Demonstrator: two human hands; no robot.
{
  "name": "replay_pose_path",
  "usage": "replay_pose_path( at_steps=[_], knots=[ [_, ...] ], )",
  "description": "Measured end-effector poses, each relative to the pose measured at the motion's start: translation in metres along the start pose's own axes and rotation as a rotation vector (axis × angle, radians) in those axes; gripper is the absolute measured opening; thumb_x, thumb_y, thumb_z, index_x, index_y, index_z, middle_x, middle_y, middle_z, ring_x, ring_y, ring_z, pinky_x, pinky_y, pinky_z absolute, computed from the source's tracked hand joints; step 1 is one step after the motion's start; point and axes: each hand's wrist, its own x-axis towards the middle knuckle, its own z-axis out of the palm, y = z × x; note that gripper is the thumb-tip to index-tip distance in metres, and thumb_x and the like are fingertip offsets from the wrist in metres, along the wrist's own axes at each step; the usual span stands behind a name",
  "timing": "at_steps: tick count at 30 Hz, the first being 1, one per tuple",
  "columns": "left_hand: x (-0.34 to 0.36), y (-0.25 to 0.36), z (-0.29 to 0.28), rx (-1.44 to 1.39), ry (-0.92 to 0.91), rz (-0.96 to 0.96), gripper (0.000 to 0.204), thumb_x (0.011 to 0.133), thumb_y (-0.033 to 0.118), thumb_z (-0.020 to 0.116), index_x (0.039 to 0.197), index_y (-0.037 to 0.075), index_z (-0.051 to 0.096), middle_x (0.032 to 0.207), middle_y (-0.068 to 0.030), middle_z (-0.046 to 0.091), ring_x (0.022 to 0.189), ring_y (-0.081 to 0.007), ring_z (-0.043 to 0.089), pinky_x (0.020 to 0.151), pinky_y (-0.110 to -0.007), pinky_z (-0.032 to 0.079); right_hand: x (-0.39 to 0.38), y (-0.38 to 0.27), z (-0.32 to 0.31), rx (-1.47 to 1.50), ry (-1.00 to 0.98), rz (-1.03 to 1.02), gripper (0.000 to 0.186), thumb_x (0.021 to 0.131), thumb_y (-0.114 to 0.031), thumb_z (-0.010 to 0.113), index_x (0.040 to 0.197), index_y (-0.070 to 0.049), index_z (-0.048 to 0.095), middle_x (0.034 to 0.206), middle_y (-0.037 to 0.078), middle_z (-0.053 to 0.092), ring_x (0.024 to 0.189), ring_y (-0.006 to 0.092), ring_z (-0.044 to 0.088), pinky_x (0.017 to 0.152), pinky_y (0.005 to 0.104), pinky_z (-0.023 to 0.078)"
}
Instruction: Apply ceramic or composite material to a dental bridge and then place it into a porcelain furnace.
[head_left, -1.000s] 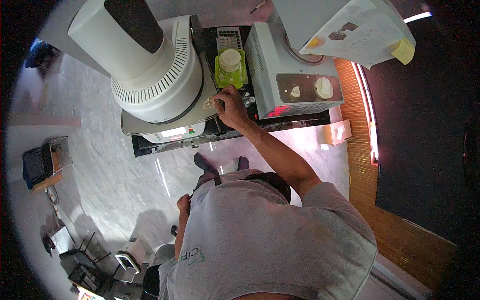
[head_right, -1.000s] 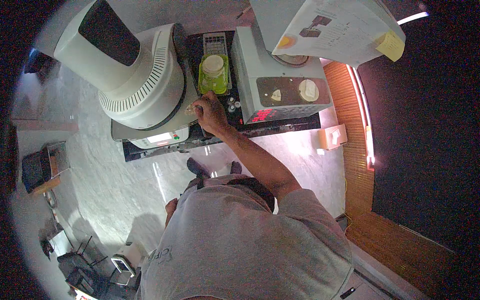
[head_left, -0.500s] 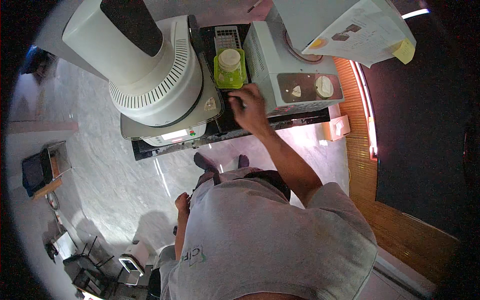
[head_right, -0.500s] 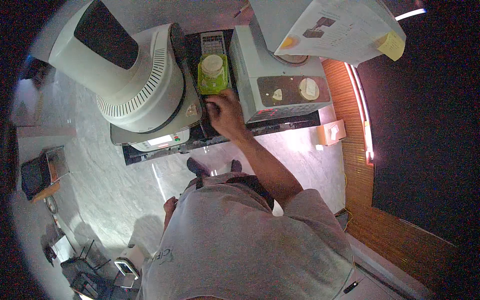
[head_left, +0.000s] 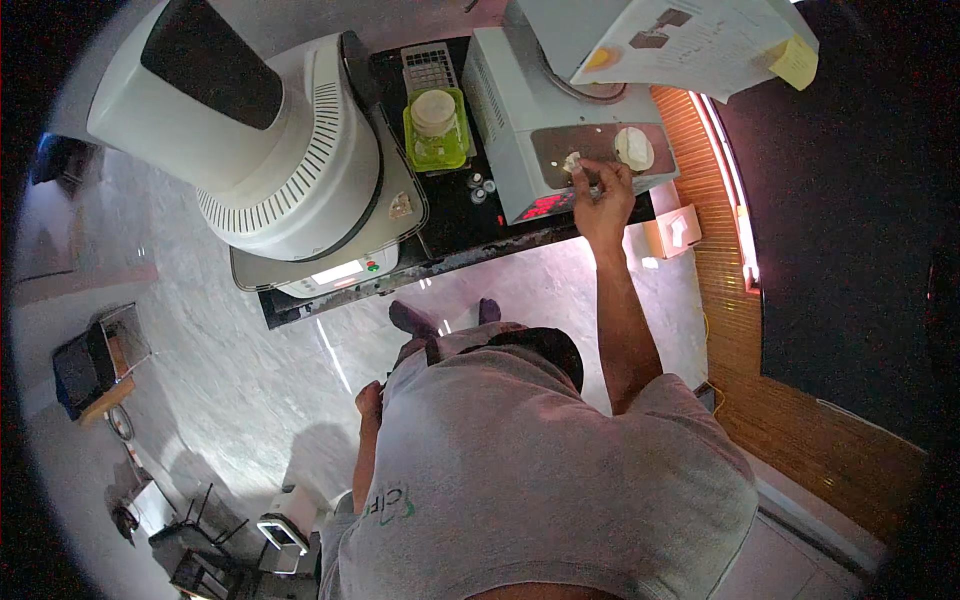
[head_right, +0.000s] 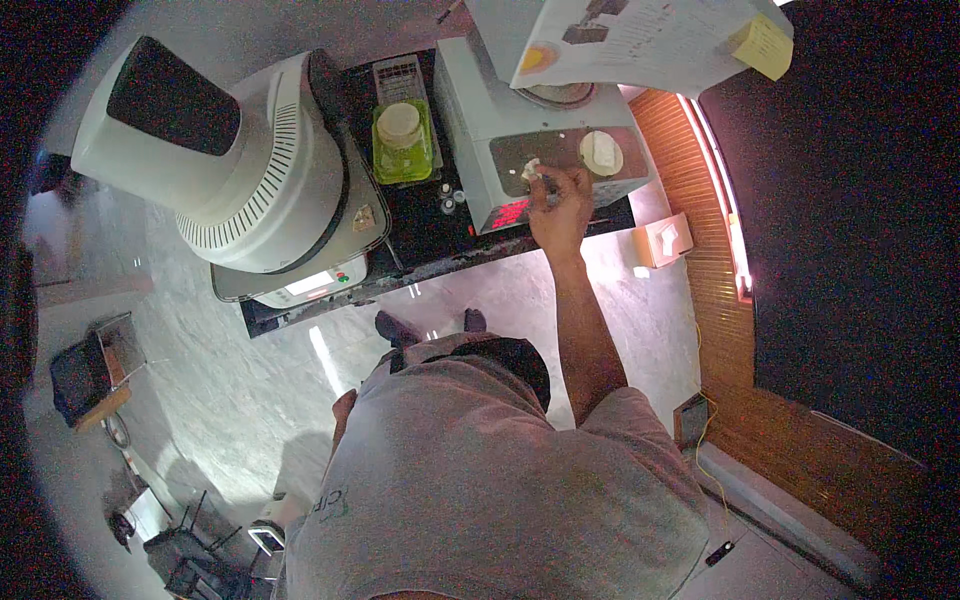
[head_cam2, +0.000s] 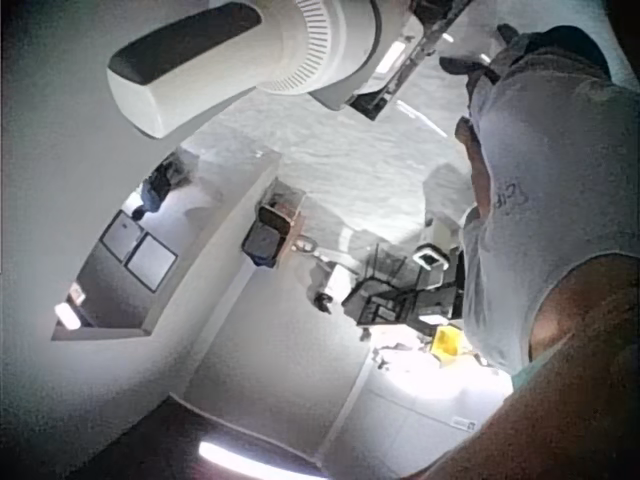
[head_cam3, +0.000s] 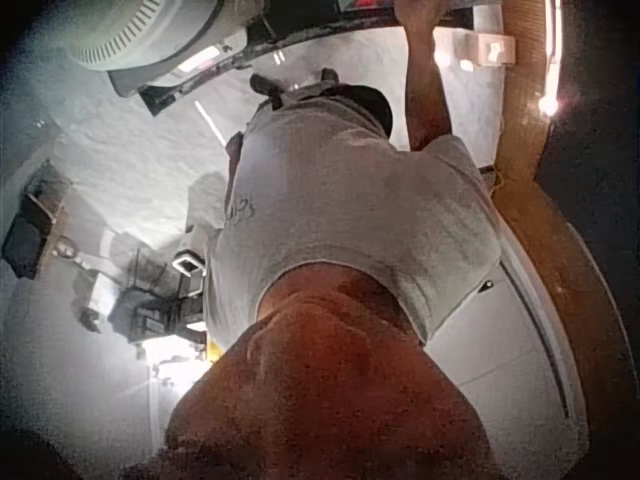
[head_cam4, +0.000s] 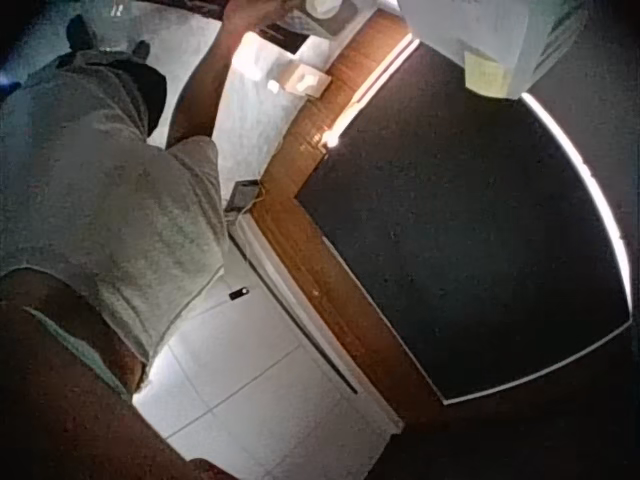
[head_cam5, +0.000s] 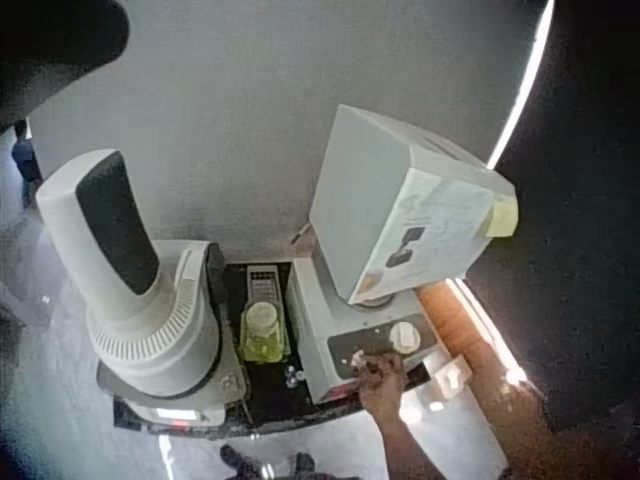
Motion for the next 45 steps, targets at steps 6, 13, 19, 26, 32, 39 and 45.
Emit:
replay_pose_path(
  at_steps=[6, 13, 19, 26, 32, 39, 45],
  knots=[
    [-0.025, 0.086, 0.013, -0.554, 0.217, -0.266, 0.035, 0.092, 0.025, 0.07, 0.118, 0.002, 0.071, 0.1, -0.0142, 0.073, 0.084, -0.0252, 0.072, 0.074, -0.036, 0.059, -0.002, 0.004, -0.001, 0.001, 0.058, 0.013, 0.016, 0.085, -0.013, 0.079, 0.099, -0.006, 0.076, 0.089, 0.008, 0.058, 0.077, 0.0191, 0.054, 0.07, 0.0326, 0.047],
    [-0.024, 0.031, 0.005, -0.221, 0.08, -0.014, 0.03, 0.088, 0.027, 0.073, 0.107, 0.004, 0.073, 0.094, -0.0085, 0.072, 0.078, -0.02, 0.067, 0.072, -0.034, 0.054, 0.001, 0.006, 0.002, 0.047, 0.013, 0.023, 0.019, 0.084, -0.011, 0.079, 0.102, -0.007, 0.076, 0.089, 0.006, 0.059, 0.075, 0.0172, 0.054, 0.071, 0.0326, 0.047],
    [-0.04, 0.036, 0.033, -0.273, 0.231, 0.146, 0.027, 0.087, 0.025, 0.073, 0.083, -0.001, 0.075, 0.077, -0.0043, 0.071, 0.072, -0.0155, 0.062, 0.072, -0.032, 0.053, 0.001, 0.003, -0.011, 0.064, -0.019, 0.167, 0.019, 0.083, -0.011, 0.078, 0.1, -0.006, 0.076, 0.095, 0.013, 0.061, 0.089, 0.0277, 0.061, 0.082, 0.0406, 0.05],
    [-0.022, 0.011, 0.017, -0.199, 0.085, 0.109, 0.03, 0.088, 0.025, 0.071, 0.102, -0.002, 0.071, 0.096, -0.0095, 0.072, 0.083, -0.0204, 0.066, 0.076, -0.036, 0.053, 0.004, -0.001, -0.002, 0.057, -0.036, 0.131, 0.018, 0.08, -0.009, 0.079, 0.097, -0.007, 0.076, 0.098, 0.013, 0.06, 0.092, 0.0276, 0.062, 0.084, 0.0403, 0.052],
    [-0.027, 0.055, 0.014, -0.411, 0.089, -0.224, 0.039, 0.088, 0.023, 0.071, 0.119, 0.0, 0.066, 0.106, -0.0114, 0.07, 0.092, -0.0265, 0.07, 0.075, -0.037, 0.055, 0.001, 0.004, 0.0, 0.07, -0.02, 0.132, 0.017, 0.079, -0.006, 0.078, 0.097, -0.007, 0.076, 0.099, 0.013, 0.06, 0.093, 0.0282, 0.062, 0.083, 0.0411, 0.052],
    [-0.018, 0.03, 0.012, -0.448, 0.094, -0.207, 0.038, 0.088, 0.021, 0.072, 0.118, -0.002, 0.067, 0.102, -0.0137, 0.07, 0.086, -0.0276, 0.071, 0.074, -0.039, 0.059, 0.001, 0.004, -0.002, 0.051, -0.019, 0.139, 0.016, 0.08, -0.006, 0.077, 0.096, -0.004, 0.075, 0.098, 0.013, 0.06, 0.093, 0.0299, 0.062, 0.085, 0.0411, 0.051],
    [-0.006, -0.002, 0.012, -0.256, 0.044, -0.016, 0.036, 0.087, 0.016, 0.073, 0.114, -0.008, 0.066, 0.093, -0.0153, 0.07, 0.081, -0.029, 0.071, 0.071, -0.039, 0.06, 0.002, 0.003, -0.002, 0.067, -0.019, 0.126, 0.016, 0.08, -0.007, 0.077, 0.096, -0.006, 0.076, 0.094, 0.011, 0.062, 0.089, 0.0272, 0.06, 0.082, 0.0402, 0.05]
  ],
)
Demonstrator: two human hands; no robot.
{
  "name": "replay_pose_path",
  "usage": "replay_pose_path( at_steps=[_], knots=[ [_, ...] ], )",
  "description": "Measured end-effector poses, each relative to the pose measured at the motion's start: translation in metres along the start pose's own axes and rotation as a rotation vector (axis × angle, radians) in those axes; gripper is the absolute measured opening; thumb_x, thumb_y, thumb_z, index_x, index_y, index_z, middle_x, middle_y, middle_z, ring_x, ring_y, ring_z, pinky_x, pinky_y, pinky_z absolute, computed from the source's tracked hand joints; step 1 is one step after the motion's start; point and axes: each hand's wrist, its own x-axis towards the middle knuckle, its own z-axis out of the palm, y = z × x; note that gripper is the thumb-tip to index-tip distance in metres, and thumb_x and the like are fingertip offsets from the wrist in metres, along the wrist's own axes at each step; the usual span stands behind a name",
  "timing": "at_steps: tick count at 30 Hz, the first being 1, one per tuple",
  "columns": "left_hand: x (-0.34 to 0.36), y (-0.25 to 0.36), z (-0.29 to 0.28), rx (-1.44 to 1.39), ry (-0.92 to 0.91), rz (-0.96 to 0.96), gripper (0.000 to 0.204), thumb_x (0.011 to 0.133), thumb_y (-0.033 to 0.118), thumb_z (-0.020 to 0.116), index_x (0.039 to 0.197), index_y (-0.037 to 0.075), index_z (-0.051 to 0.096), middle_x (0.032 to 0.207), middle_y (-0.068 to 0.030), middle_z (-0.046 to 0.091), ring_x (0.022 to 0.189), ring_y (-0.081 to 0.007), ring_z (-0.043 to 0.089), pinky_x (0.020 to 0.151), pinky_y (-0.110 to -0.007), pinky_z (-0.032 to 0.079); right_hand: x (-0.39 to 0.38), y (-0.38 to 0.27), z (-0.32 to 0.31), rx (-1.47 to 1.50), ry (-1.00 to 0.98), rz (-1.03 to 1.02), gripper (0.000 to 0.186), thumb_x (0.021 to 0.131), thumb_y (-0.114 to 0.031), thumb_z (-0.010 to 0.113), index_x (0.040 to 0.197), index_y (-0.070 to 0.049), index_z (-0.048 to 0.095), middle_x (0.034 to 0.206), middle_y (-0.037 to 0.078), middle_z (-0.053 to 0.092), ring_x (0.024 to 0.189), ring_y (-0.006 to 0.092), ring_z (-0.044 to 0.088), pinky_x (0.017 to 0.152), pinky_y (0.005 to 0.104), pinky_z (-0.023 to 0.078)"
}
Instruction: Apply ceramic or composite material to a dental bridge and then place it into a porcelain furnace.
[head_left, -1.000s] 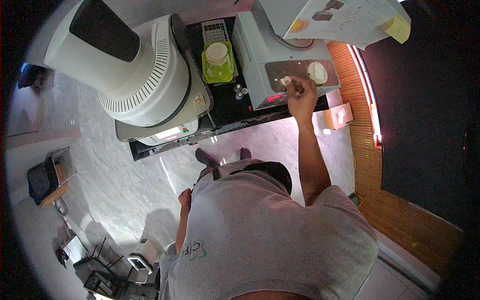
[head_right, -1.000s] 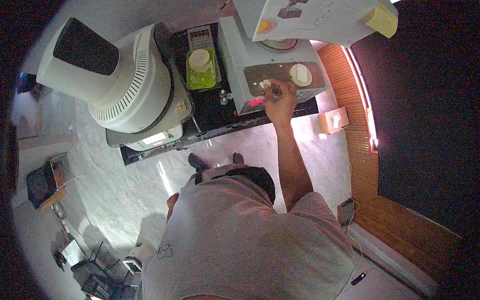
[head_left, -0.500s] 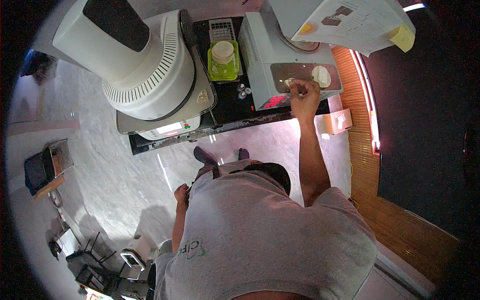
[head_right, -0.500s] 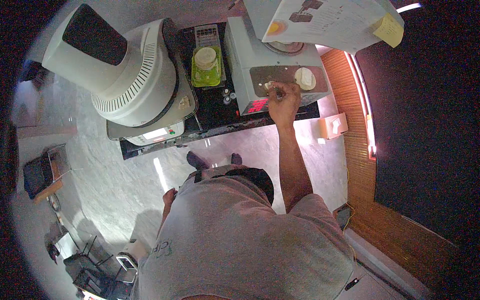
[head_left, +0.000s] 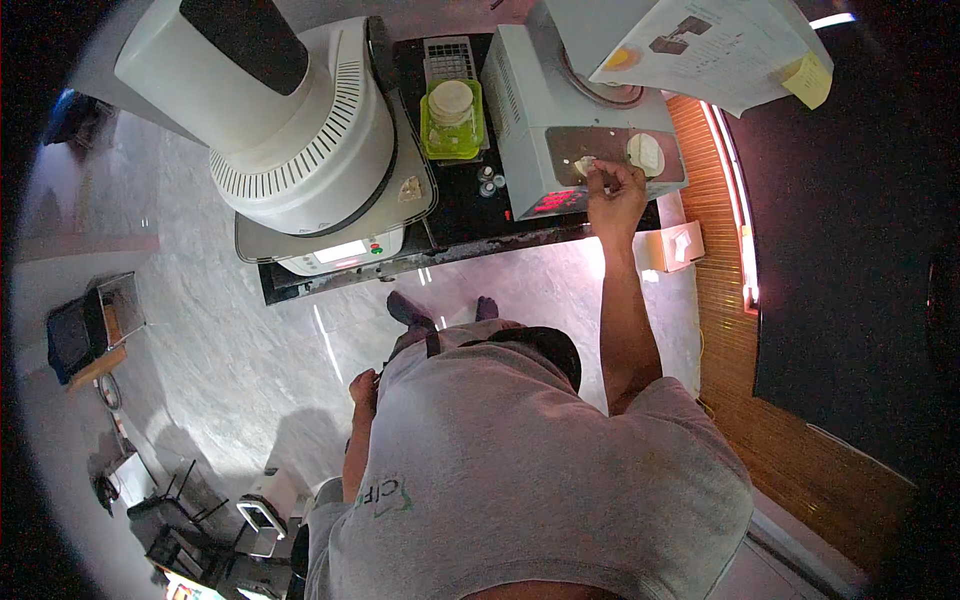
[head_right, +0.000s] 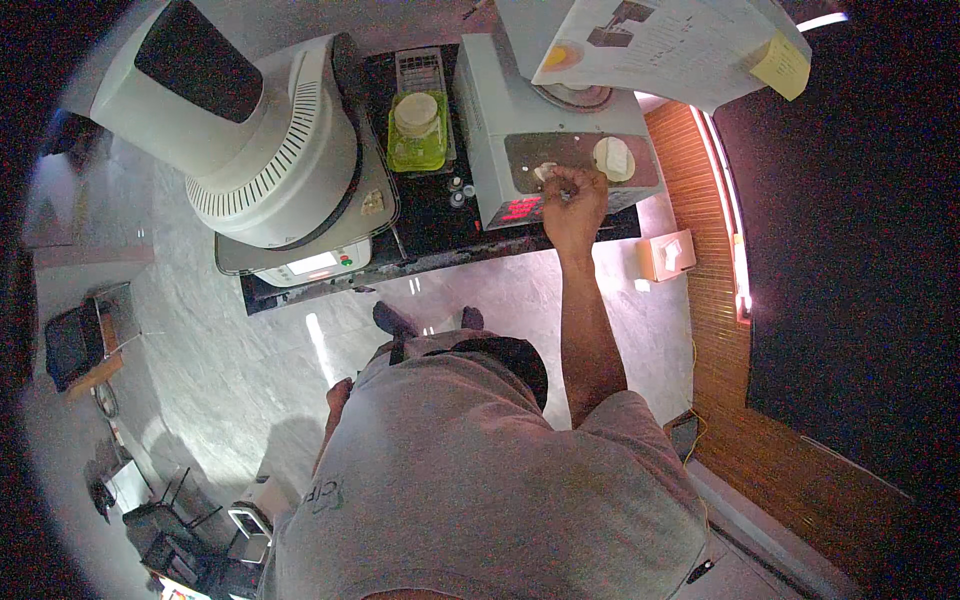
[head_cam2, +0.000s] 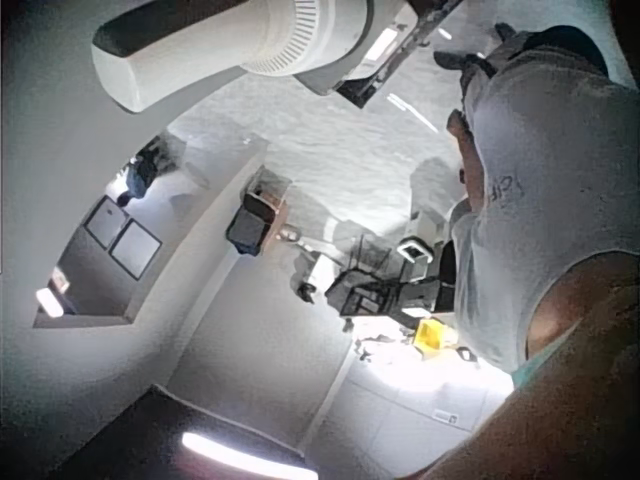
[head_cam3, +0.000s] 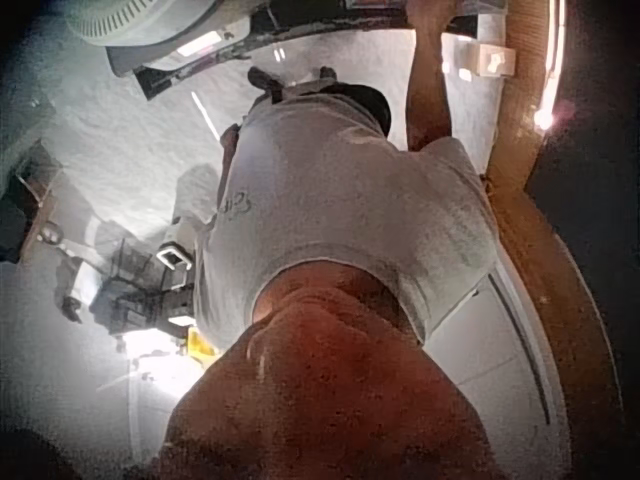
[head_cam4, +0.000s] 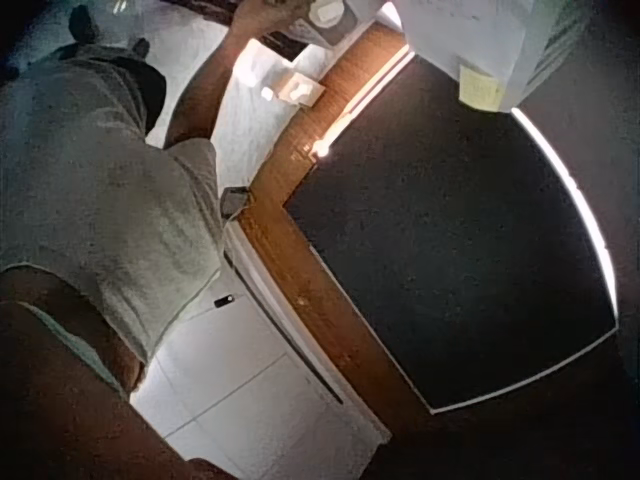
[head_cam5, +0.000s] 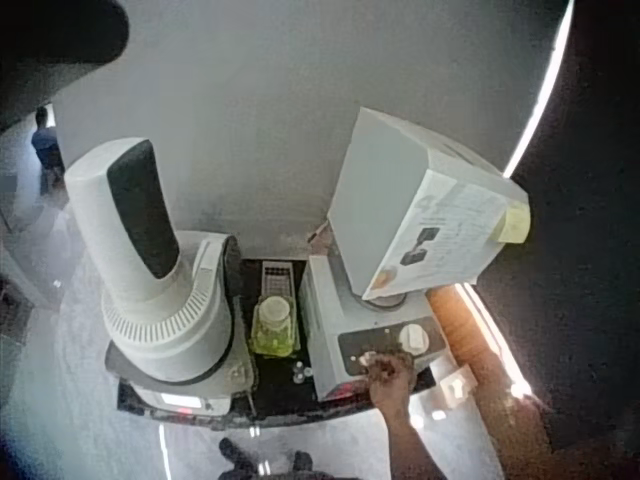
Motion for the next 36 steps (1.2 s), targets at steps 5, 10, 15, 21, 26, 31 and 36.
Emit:
replay_pose_path(
  at_steps=[5, 10, 15, 21, 26, 31, 36],
  knots=[
    [-0.024, 0.049, 0.021, -0.155, 0.098, -0.176, 0.037, 0.087, 0.016, 0.072, 0.115, -0.006, 0.066, 0.097, -0.0154, 0.07, 0.083, -0.0284, 0.07, 0.074, -0.039, 0.059, -0.002, 0.009, -0.008, 0.234, 0.084, 0.115, 0.012, 0.086, -0.009, 0.078, 0.097, -0.006, 0.073, 0.087, 0.004, 0.062, 0.08, 0.0169, 0.057, 0.077, 0.0321, 0.048],
    [-0.05, 0.061, 0.024, -0.243, 0.155, -0.245, 0.036, 0.088, 0.018, 0.072, 0.116, -0.004, 0.066, 0.099, -0.014, 0.07, 0.086, -0.0268, 0.069, 0.075, -0.038, 0.058, -0.003, -0.018, -0.034, 0.612, -0.032, 0.322, 0.006, 0.094, -0.011, 0.072, 0.097, -0.006, 0.069, 0.091, 0.003, 0.068, 0.077, 0.0095, 0.057, 0.07, 0.0242, 0.044],
    [-0.066, 0.061, 0.035, -0.251, 0.188, -0.288, 0.033, 0.089, 0.02, 0.071, 0.116, 0.002, 0.068, 0.098, -0.0102, 0.07, 0.085, -0.0238, 0.069, 0.073, -0.035, 0.055, -0.017, -0.032, -0.044, 0.705, -0.143, 0.278, 0.008, 0.096, -0.011, 0.071, 0.093, -0.007, 0.064, 0.088, 0.003, 0.069, 0.073, 0.0077, 0.057, 0.066, 0.0216, 0.042],
    [-0.092, 0.032, 0.039, -0.391, 0.27, -0.316, 0.024, 0.09, 0.019, 0.072, 0.109, 0.004, 0.07, 0.092, -0.0077, 0.07, 0.075, -0.0195, 0.068, 0.059, -0.03, 0.052, -0.068, -0.031, -0.004, 0.59, -0.438, 0.246, 0.012, 0.089, -0.006, 0.077, 0.091, -0.003, 0.065, 0.08, 0.002, 0.068, 0.072, 0.0091, 0.061, 0.067, 0.0274, 0.051],
    [-0.134, 0.026, 0.046, -0.243, 0.312, -0.192, 0.033, 0.088, 0.022, 0.075, 0.113, 0.002, 0.072, 0.093, -0.0103, 0.073, 0.076, -0.0216, 0.069, 0.065, -0.033, 0.055, -0.118, -0.04, 0.006, 0.504, -0.694, 0.172, 0.016, 0.09, -0.006, 0.077, 0.102, -0.001, 0.069, 0.09, 0.007, 0.074, 0.078, 0.0103, 0.065, 0.069, 0.0265, 0.052],
    [-0.129, -0.035, 0.011, 0.329, 0.367, -0.204, 0.033, 0.089, 0.033, 0.068, 0.105, 0.006, 0.08, 0.094, -0.0138, 0.078, 0.086, -0.0236, 0.071, 0.08, -0.038, 0.055, -0.136, -0.074, 0.009, 0.454, -0.887, -0.024, 0.014, 0.09, -0.01, 0.075, 0.098, 0.0, 0.071, 0.084, 0.007, 0.073, 0.072, 0.0116, 0.065, 0.066, 0.029, 0.052],
    [-0.087, -0.069, -0.041, 0.401, 0.259, -0.114, 0.034, 0.089, 0.032, 0.064, 0.105, 0.007, 0.079, 0.097, -0.016, 0.078, 0.088, -0.0247, 0.072, 0.081, -0.039, 0.055, -0.15, -0.119, 0.03, 0.395, -0.784, -0.101, 0.012, 0.087, -0.008, 0.075, 0.097, -0.003, 0.071, 0.085, 0.01, 0.073, 0.072, 0.0164, 0.068, 0.067, 0.0315, 0.054]
  ],
)
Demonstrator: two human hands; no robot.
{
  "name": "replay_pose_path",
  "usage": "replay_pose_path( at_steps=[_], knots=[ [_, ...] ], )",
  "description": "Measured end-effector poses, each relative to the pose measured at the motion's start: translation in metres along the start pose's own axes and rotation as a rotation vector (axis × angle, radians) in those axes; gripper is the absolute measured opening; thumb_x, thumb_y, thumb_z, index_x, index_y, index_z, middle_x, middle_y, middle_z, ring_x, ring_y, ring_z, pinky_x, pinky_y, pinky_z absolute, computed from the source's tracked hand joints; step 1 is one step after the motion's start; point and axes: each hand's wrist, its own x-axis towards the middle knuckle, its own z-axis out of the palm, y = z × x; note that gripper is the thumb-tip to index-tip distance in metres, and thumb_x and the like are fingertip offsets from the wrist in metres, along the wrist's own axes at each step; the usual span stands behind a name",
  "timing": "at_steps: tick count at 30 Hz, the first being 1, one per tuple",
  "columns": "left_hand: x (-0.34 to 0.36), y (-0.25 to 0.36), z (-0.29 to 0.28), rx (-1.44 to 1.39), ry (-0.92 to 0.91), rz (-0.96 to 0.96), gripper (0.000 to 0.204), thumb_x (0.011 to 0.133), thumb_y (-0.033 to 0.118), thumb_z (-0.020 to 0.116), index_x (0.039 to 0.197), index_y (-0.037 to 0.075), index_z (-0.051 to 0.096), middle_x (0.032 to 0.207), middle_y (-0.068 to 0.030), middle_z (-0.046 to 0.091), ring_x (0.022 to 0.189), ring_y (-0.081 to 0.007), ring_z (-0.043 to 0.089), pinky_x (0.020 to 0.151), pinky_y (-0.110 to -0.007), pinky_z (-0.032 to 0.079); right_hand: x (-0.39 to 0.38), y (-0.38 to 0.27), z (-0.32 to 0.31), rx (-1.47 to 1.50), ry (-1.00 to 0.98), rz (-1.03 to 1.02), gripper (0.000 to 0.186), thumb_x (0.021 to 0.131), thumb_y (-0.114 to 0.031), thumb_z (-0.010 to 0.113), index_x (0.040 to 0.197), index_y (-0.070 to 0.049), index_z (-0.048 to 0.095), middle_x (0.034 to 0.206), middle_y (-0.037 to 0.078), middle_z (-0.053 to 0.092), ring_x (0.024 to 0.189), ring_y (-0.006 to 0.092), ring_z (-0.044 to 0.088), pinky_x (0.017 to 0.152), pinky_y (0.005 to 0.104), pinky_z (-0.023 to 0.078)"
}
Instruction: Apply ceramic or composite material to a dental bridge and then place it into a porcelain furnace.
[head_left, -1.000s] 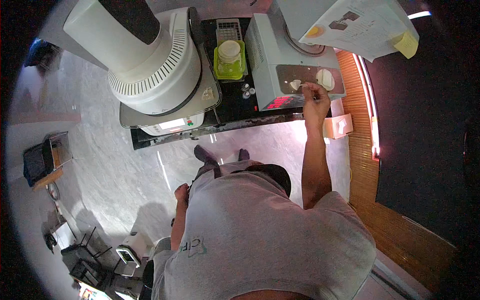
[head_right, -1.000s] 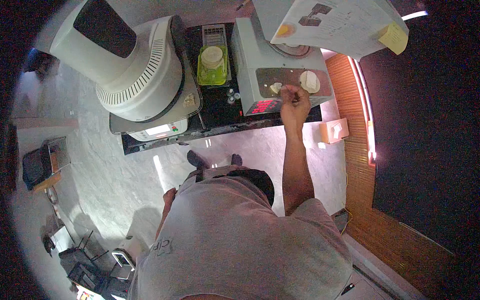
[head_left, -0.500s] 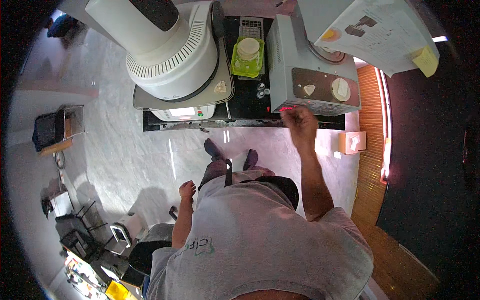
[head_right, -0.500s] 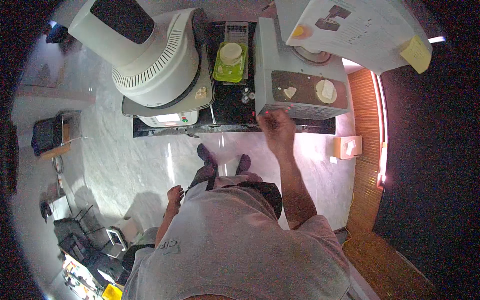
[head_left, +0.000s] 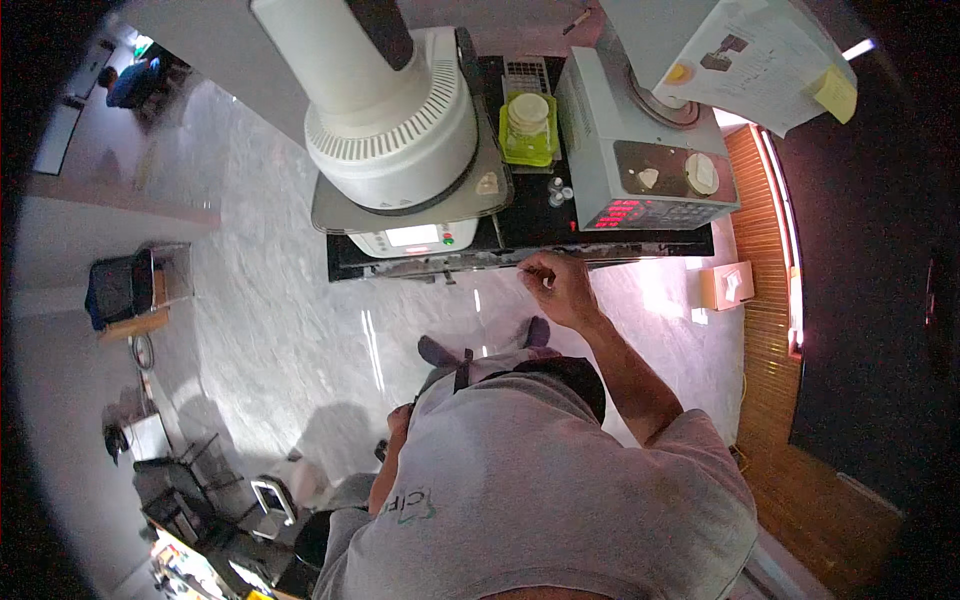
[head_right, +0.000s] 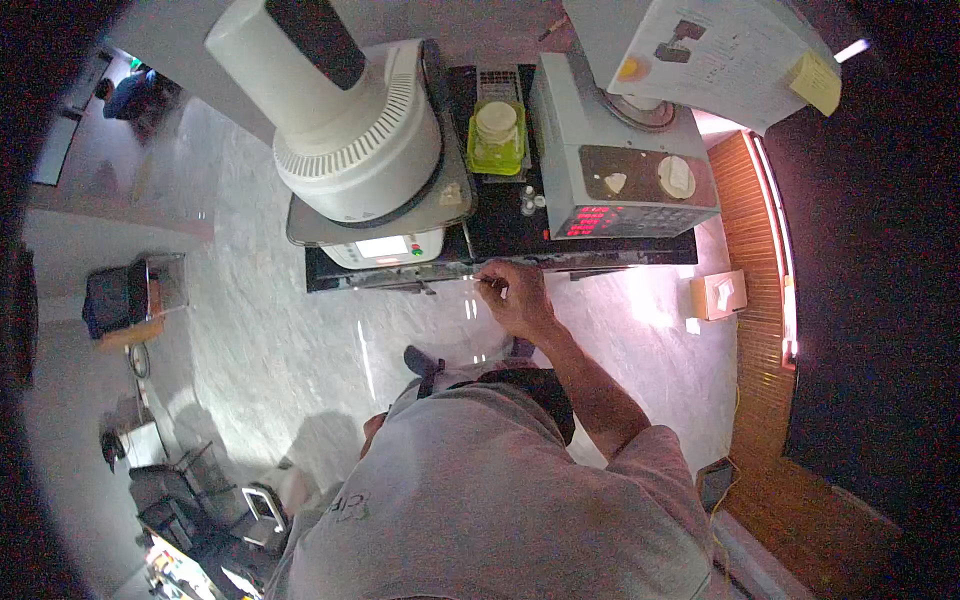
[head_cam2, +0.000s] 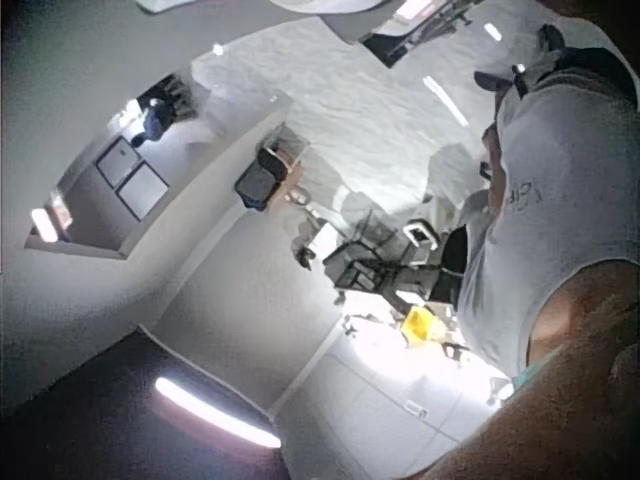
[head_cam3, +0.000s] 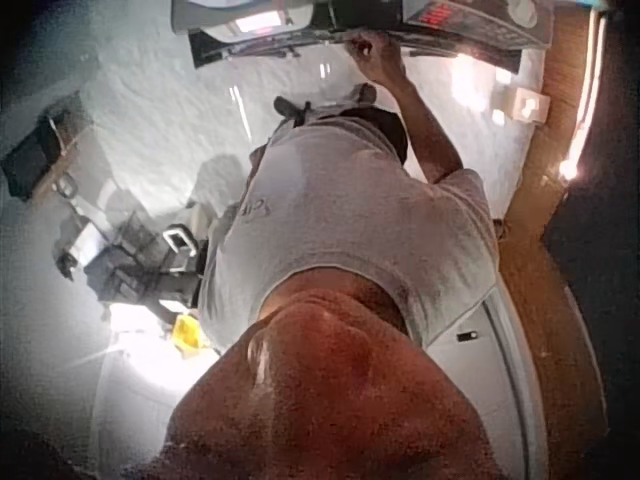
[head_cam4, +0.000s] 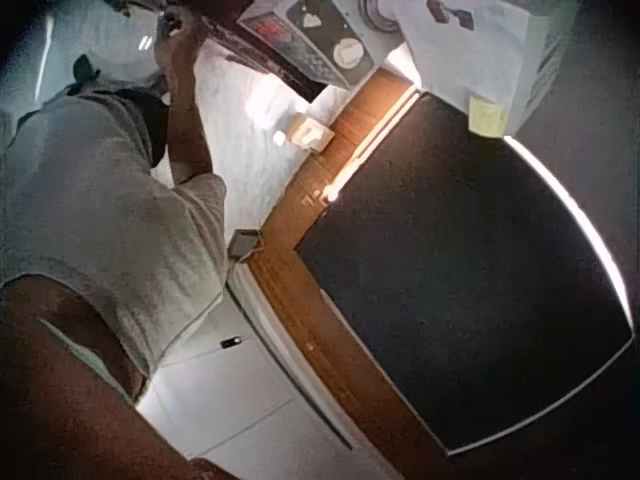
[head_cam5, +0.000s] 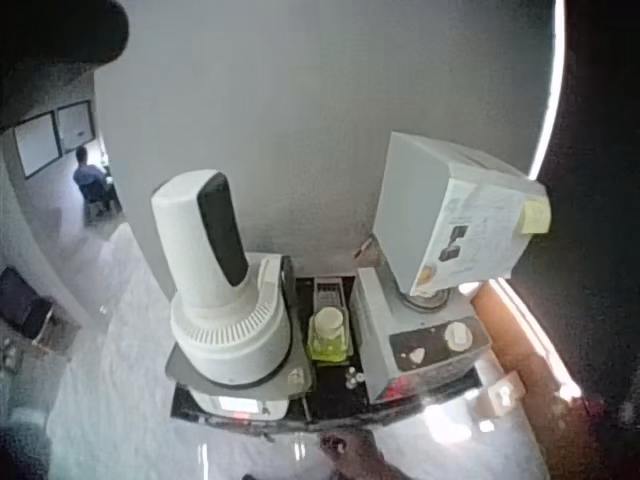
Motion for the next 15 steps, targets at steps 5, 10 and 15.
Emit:
replay_pose_path(
  at_steps=[5, 10, 15],
  knots=[
    [0.056, 0.022, -0.064, -0.831, -0.072, -0.217, 0.022, 0.089, 0.02, 0.07, 0.105, 0.004, 0.072, 0.089, -0.0076, 0.071, 0.077, -0.0197, 0.068, 0.059, -0.029, 0.05, 0.008, -0.013, 0.069, 0.008, 0.136, 0.071, 0.013, 0.088, -0.007, 0.074, 0.1, -0.003, 0.072, 0.088, 0.011, 0.075, 0.075, 0.0182, 0.07, 0.068, 0.0322, 0.054],
    [0.07, 0.014, -0.126, -0.93, 0.051, -0.185, 0.028, 0.089, 0.02, 0.071, 0.113, 0.006, 0.07, 0.098, -0.0079, 0.072, 0.081, -0.0197, 0.069, 0.064, -0.03, 0.052, 0.022, -0.077, 0.156, -0.001, -0.109, 0.024, 0.013, 0.088, -0.01, 0.072, 0.098, -0.003, 0.074, 0.092, 0.012, 0.075, 0.078, 0.024, 0.072, 0.072, 0.0364, 0.056],
    [0.066, -0.051, -0.149, -0.934, -0.006, -0.257, 0.03, 0.089, 0.02, 0.07, 0.115, 0.004, 0.069, 0.097, -0.008, 0.07, 0.082, -0.0217, 0.068, 0.067, -0.033, 0.053, 0.02, -0.116, 0.252, -0.059, -0.247, -0.182, 0.012, 0.085, -0.01, 0.071, 0.095, -0.003, 0.073, 0.088, 0.015, 0.073, 0.081, 0.0342, 0.071, 0.074, 0.044, 0.056]
  ],
)
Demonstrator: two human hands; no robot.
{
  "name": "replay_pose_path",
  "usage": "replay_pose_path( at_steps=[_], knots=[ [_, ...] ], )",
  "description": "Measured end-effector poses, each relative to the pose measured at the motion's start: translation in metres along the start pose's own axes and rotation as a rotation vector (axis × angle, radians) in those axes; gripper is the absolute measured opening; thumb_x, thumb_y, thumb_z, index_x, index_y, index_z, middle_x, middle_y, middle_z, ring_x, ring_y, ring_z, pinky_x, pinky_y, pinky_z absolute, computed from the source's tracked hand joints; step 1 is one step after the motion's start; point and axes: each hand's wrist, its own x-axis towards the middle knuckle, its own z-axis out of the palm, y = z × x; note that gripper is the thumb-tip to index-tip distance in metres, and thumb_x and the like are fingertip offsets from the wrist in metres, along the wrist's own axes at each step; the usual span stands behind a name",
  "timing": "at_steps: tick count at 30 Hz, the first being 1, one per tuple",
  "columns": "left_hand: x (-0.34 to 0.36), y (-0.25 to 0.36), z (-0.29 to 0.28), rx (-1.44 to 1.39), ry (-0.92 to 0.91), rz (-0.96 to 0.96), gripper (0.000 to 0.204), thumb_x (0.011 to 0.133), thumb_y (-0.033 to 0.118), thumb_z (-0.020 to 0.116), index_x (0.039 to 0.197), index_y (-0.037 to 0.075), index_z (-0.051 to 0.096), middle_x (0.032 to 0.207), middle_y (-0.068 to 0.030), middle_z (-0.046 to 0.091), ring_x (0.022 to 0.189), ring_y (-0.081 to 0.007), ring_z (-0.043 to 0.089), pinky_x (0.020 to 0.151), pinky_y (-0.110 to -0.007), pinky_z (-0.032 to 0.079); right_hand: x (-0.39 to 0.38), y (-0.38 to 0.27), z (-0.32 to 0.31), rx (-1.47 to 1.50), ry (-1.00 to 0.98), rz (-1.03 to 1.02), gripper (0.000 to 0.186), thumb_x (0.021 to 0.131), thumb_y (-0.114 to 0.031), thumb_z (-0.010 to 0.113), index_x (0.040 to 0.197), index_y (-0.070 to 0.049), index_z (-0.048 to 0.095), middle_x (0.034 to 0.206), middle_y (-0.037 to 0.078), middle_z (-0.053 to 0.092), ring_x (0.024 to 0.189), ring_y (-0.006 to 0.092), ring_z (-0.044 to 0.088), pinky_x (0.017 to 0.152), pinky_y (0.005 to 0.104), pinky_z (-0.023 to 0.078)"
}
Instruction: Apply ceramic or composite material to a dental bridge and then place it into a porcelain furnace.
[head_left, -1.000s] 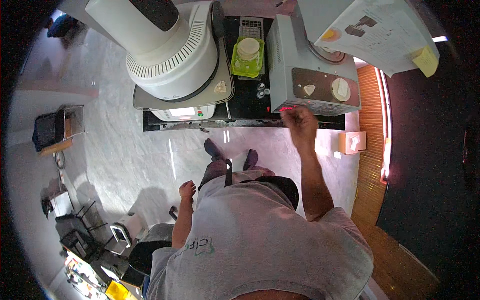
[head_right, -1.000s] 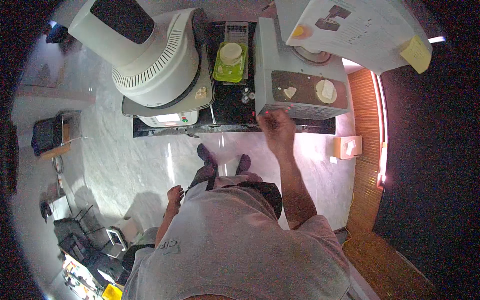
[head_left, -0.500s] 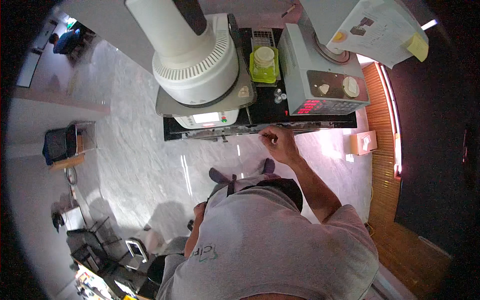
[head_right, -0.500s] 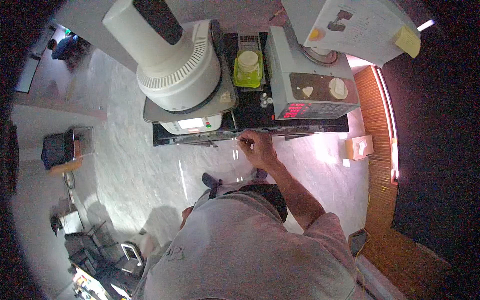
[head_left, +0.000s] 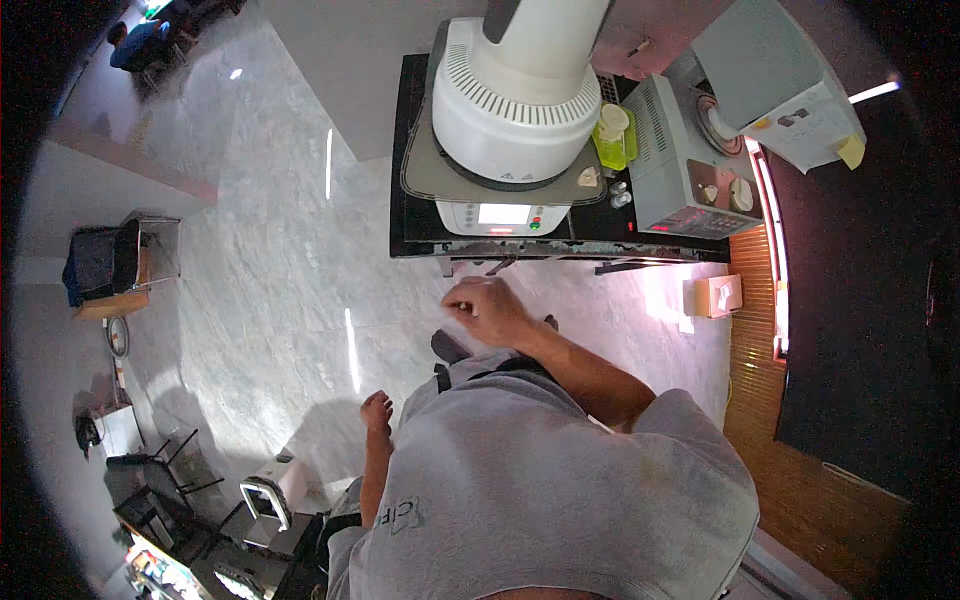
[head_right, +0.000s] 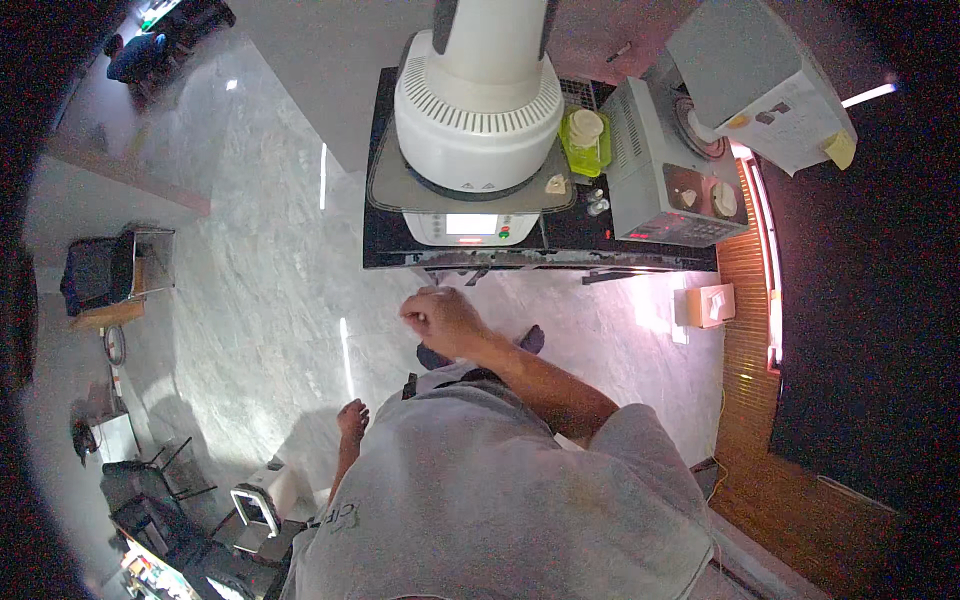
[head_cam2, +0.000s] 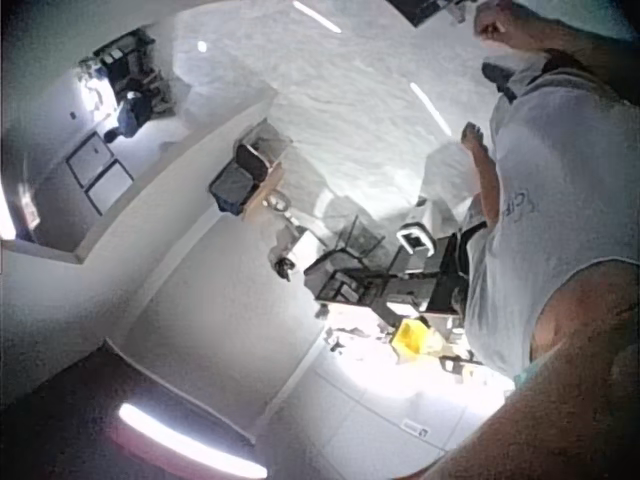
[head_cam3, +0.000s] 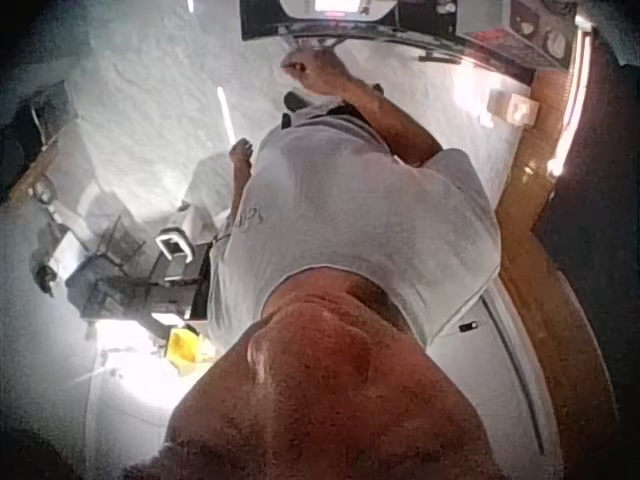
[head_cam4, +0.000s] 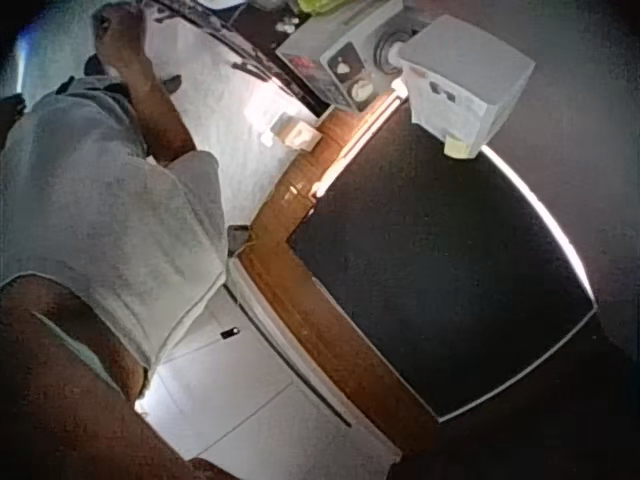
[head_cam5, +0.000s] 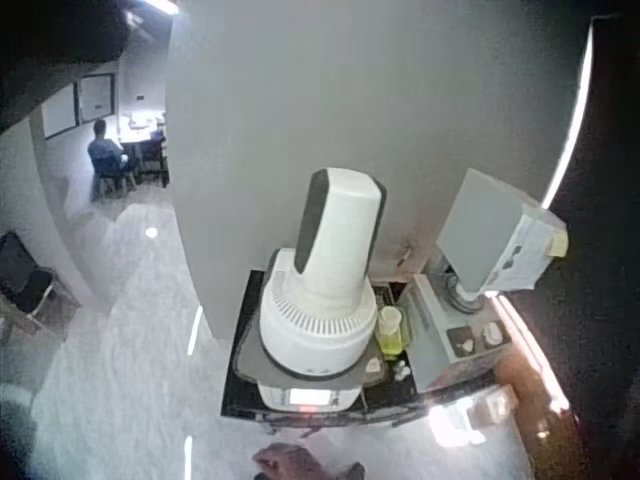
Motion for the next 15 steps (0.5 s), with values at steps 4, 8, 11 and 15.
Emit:
replay_pose_path(
  at_steps=[4, 8, 11, 15],
  knots=[
    [-0.002, -0.001, -0.024, -0.073, -0.018, -0.002, 0.032, 0.091, 0.021, 0.07, 0.118, 0.004, 0.067, 0.098, -0.0083, 0.07, 0.088, -0.0226, 0.068, 0.073, -0.034, 0.053, 0.029, -0.036, 0.047, 0.048, -0.09, -0.114, 0.01, 0.084, -0.011, 0.074, 0.091, -0.004, 0.072, 0.086, 0.015, 0.072, 0.079, 0.0351, 0.07, 0.073, 0.0459, 0.055],
    [0.012, 0.014, -0.044, -0.193, 0.001, 0.048, 0.032, 0.093, 0.024, 0.071, 0.12, 0.005, 0.067, 0.105, -0.0083, 0.07, 0.093, -0.024, 0.068, 0.078, -0.036, 0.053, 0.056, -0.069, 0.083, 0.114, -0.151, -0.193, 0.011, 0.084, -0.012, 0.076, 0.09, -0.004, 0.072, 0.085, 0.014, 0.072, 0.076, 0.0349, 0.07, 0.071, 0.0446, 0.054],
    [0.012, 0.047, -0.048, -0.291, 0.014, 0.158, 0.03, 0.094, 0.022, 0.07, 0.119, 0.006, 0.068, 0.104, -0.008, 0.071, 0.093, -0.0235, 0.069, 0.078, -0.036, 0.053, 0.075, -0.081, 0.105, 0.056, -0.166, -0.225, 0.013, 0.084, -0.013, 0.077, 0.091, -0.004, 0.073, 0.084, 0.013, 0.073, 0.072, 0.0322, 0.069, 0.068, 0.0413, 0.055],
    [0.004, 0.093, -0.059, -0.351, 0.071, 0.27, 0.03, 0.094, 0.021, 0.07, 0.121, 0.007, 0.069, 0.102, -0.0051, 0.071, 0.091, -0.0169, 0.068, 0.078, -0.033, 0.053, 0.104, -0.083, 0.137, 0.045, -0.264, -0.257, 0.012, 0.085, -0.012, 0.077, 0.094, -0.004, 0.074, 0.085, 0.012, 0.073, 0.067, 0.027, 0.068, 0.064, 0.0372, 0.054]
  ],
)
